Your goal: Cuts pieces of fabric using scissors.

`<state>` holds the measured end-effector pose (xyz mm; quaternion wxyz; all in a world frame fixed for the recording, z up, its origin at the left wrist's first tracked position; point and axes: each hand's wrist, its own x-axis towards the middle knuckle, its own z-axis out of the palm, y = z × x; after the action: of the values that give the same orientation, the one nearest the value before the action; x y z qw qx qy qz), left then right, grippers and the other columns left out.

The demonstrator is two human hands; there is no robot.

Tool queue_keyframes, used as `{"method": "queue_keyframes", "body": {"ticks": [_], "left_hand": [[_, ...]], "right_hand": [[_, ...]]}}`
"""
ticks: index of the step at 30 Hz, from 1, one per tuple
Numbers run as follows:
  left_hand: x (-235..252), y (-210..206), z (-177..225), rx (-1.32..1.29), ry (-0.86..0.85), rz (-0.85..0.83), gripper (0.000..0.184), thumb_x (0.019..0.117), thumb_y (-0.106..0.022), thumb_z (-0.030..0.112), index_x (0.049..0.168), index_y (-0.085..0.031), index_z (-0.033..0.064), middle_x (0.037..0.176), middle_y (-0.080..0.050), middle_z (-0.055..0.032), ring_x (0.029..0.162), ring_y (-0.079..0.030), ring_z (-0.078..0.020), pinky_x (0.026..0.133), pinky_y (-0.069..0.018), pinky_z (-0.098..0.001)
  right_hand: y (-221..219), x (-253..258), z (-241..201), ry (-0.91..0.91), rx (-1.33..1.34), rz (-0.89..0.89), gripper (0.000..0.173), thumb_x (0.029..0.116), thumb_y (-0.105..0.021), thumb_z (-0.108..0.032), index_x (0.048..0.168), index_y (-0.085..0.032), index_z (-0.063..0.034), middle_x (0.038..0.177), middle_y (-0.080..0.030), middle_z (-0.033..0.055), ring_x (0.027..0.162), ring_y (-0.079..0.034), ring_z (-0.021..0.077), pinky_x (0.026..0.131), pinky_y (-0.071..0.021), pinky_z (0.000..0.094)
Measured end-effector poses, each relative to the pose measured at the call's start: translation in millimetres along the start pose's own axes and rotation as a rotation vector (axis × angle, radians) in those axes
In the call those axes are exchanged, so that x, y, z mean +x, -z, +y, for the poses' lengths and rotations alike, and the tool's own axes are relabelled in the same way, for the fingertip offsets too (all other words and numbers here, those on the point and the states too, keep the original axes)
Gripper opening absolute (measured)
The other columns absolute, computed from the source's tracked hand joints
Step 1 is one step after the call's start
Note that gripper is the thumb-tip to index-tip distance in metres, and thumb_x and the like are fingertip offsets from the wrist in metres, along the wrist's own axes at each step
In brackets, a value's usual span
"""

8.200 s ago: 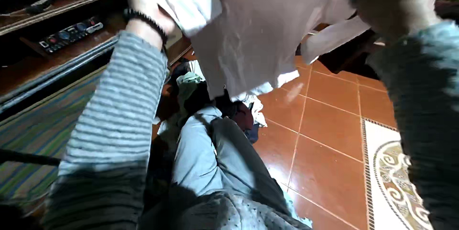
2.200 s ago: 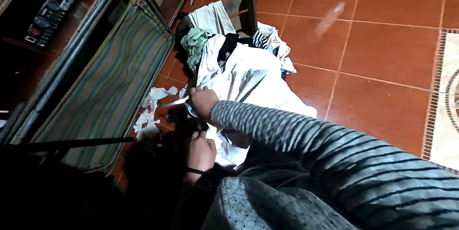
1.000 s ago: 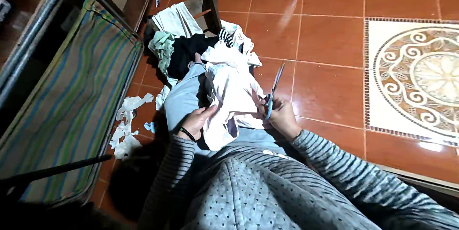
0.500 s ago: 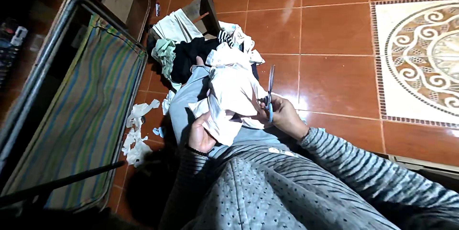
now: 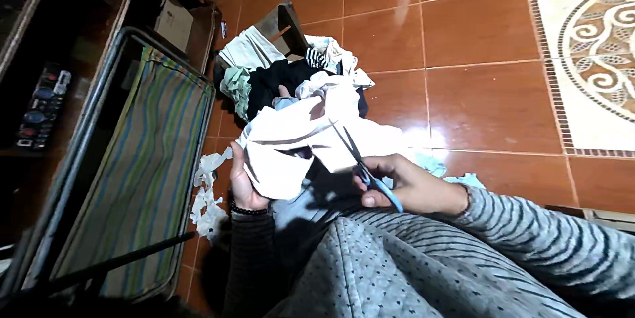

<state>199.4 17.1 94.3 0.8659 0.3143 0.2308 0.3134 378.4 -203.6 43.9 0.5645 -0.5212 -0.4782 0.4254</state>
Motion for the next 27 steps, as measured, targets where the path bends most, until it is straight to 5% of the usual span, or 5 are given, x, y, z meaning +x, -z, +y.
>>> {"method": "queue_keyframes", "body": {"ticks": [2,7,12,18,27], "left_hand": [[-7,3,-2,-0.04,0.018,-0.125,0.026,0.0985,-0.06,0.033,0.109,-0.074,0.0131,0.101,-0.077,-0.0084,0.096,-0.075,-0.0186,0.086,-0.0621,-0.0399],[-18,-8,-2,0.066,-0.293,-0.164,0.021,0.0943,-0.07,0.021,0.112,-0.072,0.0106,0.106,-0.076,-0.0084,0.102,-0.073,-0.0192,0.093,-0.0598,-0.0405],[-20,-7,7,0.138,-0.388,-0.112,0.021,0.0988,-0.061,0.015,0.117,-0.07,0.0079,0.109,-0.075,-0.0108,0.105,-0.073,-0.0209,0.095,-0.0587,-0.0422],[-26,-13,4,0.218,-0.405,-0.005,0.03,0.1033,-0.038,0.008,0.116,-0.065,0.0037,0.106,-0.075,-0.0119,0.102,-0.073,-0.0212,0.092,-0.0598,-0.0424],[-38,-33,-3,0.377,-0.476,0.154,0.022,0.0987,-0.043,-0.003,0.115,-0.058,-0.0028,0.098,-0.075,-0.0127,0.093,-0.075,-0.021,0.087,-0.062,-0.0411]], "right_hand": [[-6,15,-3,0.071,-0.007,0.043,0.043,0.0913,-0.072,-0.05,0.096,-0.063,-0.0076,0.082,-0.063,-0.0081,0.071,-0.056,-0.0056,0.062,-0.0465,0.0139],[-11,32,-8,0.077,0.02,-0.222,0.049,0.0876,-0.074,-0.057,0.087,-0.062,-0.0094,0.073,-0.059,-0.0077,0.063,-0.052,-0.0042,0.055,-0.0412,0.015],[-13,25,11,-0.056,-0.008,-0.323,0.053,0.0826,-0.074,-0.065,0.078,-0.059,-0.0139,0.063,-0.05,-0.0098,0.054,-0.045,-0.0031,0.048,-0.0342,0.017],[-1,25,5,-0.113,0.054,-0.401,0.053,0.0817,-0.075,-0.065,0.073,-0.058,-0.0152,0.061,-0.053,-0.01,0.052,-0.046,-0.0035,0.046,-0.0341,0.0171],[-1,36,10,-0.042,-0.054,-0.378,0.054,0.0808,-0.077,-0.063,0.08,-0.059,-0.012,0.065,-0.052,-0.0092,0.055,-0.045,-0.0039,0.048,-0.0335,0.0164]]}}
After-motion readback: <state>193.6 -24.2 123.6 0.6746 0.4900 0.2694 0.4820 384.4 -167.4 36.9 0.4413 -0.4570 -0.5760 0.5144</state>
